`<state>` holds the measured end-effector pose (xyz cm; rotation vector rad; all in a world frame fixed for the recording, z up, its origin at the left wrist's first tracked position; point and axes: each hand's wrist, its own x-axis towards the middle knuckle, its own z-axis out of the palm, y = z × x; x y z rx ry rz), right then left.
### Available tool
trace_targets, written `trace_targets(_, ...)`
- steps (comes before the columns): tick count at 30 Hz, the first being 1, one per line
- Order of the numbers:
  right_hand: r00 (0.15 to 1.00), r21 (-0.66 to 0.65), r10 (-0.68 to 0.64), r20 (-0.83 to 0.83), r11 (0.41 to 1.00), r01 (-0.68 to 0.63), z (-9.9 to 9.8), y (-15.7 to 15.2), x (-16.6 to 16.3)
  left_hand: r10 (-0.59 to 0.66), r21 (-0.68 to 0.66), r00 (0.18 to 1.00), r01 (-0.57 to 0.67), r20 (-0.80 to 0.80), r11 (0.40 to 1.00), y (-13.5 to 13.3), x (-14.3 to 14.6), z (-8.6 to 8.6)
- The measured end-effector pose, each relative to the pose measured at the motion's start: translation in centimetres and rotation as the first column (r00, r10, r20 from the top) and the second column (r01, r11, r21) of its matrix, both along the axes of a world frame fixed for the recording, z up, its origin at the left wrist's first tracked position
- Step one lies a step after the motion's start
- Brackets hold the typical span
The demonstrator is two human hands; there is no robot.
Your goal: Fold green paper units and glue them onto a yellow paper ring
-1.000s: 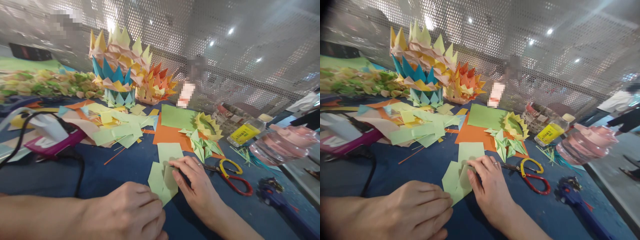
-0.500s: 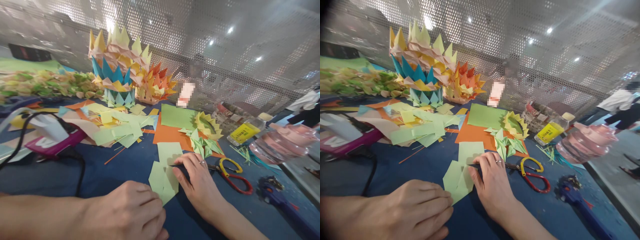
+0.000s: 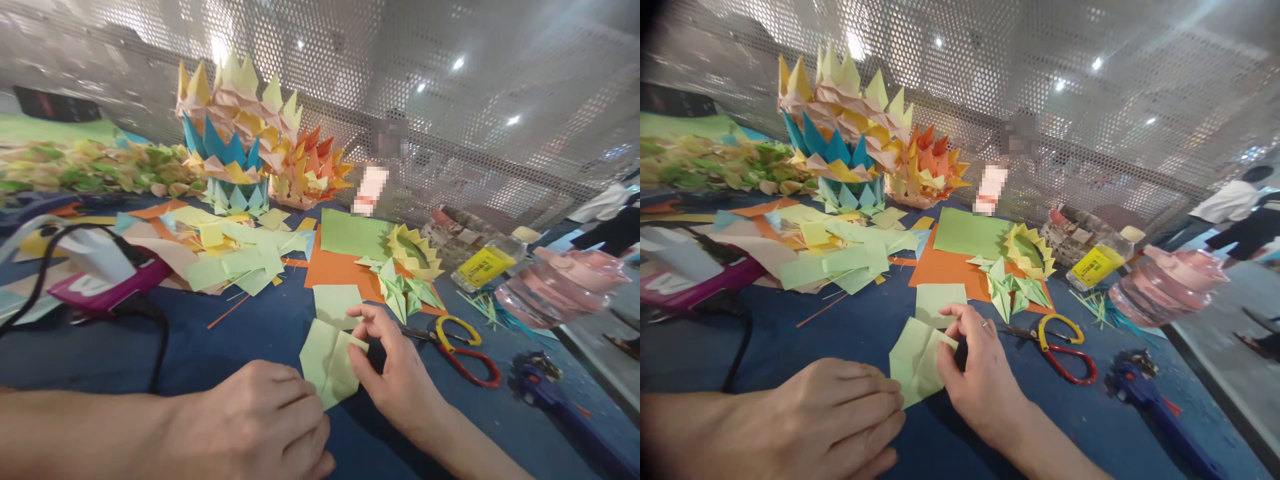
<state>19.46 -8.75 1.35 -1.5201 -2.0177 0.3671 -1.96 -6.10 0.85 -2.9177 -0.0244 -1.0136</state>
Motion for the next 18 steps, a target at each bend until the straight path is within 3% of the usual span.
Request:
trace_targets(7,0.991,-0.027,0.074,-0.108,0.997,-0.077,1.3,-0.5,-0.2,0.18,-0.046,0.984,-0.179,0.013,0.983,0.1,0.0,-1.6)
trace_targets(13,0.971,-0.006,0.135,-0.198,0.99,-0.139,1.6,-1.0,0.1,0.27,0.039,0.959,-0.274,0.084,0.961,0.7,-0.1,-1.6)
trace_targets(18,0.968,0.083,0.248,-0.045,0.966,-0.244,1.3,-0.9,0.4,0.33,0.055,0.94,-0.335,0.091,0.941,1.3,-0.3,-0.5)
